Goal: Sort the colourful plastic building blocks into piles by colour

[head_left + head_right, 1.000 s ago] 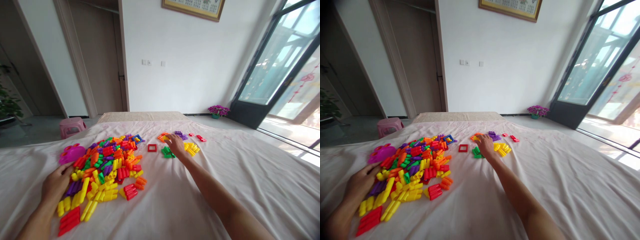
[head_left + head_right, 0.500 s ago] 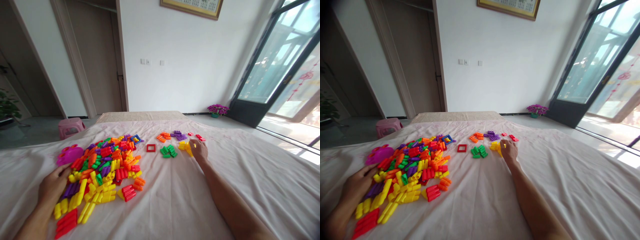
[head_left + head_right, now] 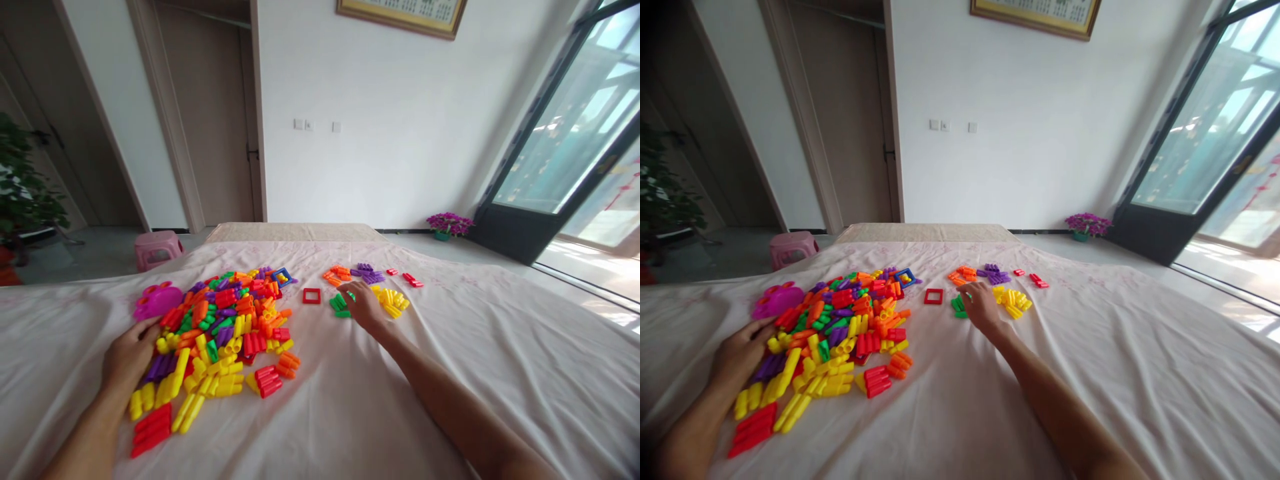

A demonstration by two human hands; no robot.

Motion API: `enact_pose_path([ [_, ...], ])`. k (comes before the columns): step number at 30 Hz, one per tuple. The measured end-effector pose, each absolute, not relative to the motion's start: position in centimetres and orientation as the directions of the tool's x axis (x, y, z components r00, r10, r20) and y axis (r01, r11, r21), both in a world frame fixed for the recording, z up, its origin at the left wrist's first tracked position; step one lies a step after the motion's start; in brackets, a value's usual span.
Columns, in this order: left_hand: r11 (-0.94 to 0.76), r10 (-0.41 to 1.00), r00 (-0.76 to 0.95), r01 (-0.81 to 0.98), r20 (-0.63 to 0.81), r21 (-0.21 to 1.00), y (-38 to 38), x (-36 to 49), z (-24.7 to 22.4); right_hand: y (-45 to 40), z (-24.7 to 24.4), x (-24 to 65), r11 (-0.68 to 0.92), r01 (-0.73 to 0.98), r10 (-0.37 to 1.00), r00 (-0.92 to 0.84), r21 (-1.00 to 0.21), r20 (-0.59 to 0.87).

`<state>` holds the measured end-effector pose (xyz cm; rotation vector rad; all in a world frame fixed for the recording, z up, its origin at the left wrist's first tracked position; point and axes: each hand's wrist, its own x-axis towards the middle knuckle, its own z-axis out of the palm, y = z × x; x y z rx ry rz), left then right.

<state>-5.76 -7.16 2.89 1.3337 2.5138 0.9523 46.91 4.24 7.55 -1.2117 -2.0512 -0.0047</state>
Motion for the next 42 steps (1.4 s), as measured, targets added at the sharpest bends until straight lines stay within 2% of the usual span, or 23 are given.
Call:
enact_pose_path([
  [7, 0.415, 0.768, -0.631, 0.619, 0.108, 0.666, -7.3, -5.1, 3.6, 2.0, 8.3, 36.9, 0.759, 0.511, 0.652, -0.601, -0.404, 0.463],
  [11, 0.41, 0.772, -0.626, 0.624, 0.112, 0.666, -7.3, -5.2, 3.4, 1.5, 8.1, 33.5, 0.819, 0.409, 0.566, -0.688, -0.402, 0.454],
  [14, 0.409, 0.773, -0.624, 0.626, 0.112, 0.664, -7.2, -5.3, 3.2, 1.6, 7.4, 32.2, 0.804, 0.406, 0.582, -0.687, -0.435, 0.435],
  [20, 0.406, 0.763, -0.632, 0.632, 0.137, 0.66, -7.2, -5.1, 3.4, 2.4, 5.5, 32.6, 0.664, 0.5, 0.747, -0.483, -0.556, 0.457],
  [23, 0.418, 0.757, -0.64, 0.63, 0.133, 0.655, -7.2, -5.1, 3.5, 3.0, 5.8, 33.6, 0.594, 0.484, 0.804, -0.378, -0.643, 0.458],
  [25, 0.428, 0.756, -0.642, 0.632, 0.128, 0.646, -7.2, -5.1, 3.6, 3.6, 6.6, 34.7, 0.56, 0.504, 0.829, -0.323, -0.658, 0.457],
  [30, 0.431, 0.761, -0.637, 0.639, 0.125, 0.637, -7.3, -4.9, 3.9, 5.6, 10.2, 39.8, 0.457, 0.731, 0.864, -0.229, -0.506, 0.449],
  [34, 0.47, 0.75, -0.652, 0.646, 0.113, 0.602, -7.3, -4.8, 4.1, 6.3, 12.7, 45.3, 0.146, 0.904, 0.949, -0.014, -0.401, 0.315],
  [39, 0.466, 0.749, -0.649, 0.657, 0.13, 0.593, -7.1, -5.0, 4.0, 6.4, 13.9, 51.4, -0.245, 0.929, 0.952, 0.285, -0.279, 0.114],
  [42, 0.488, 0.746, -0.657, 0.653, 0.112, 0.579, -7.0, -5.3, 3.7, 6.4, 14.2, 53.1, -0.331, 0.909, 0.923, 0.368, -0.254, 0.114],
])
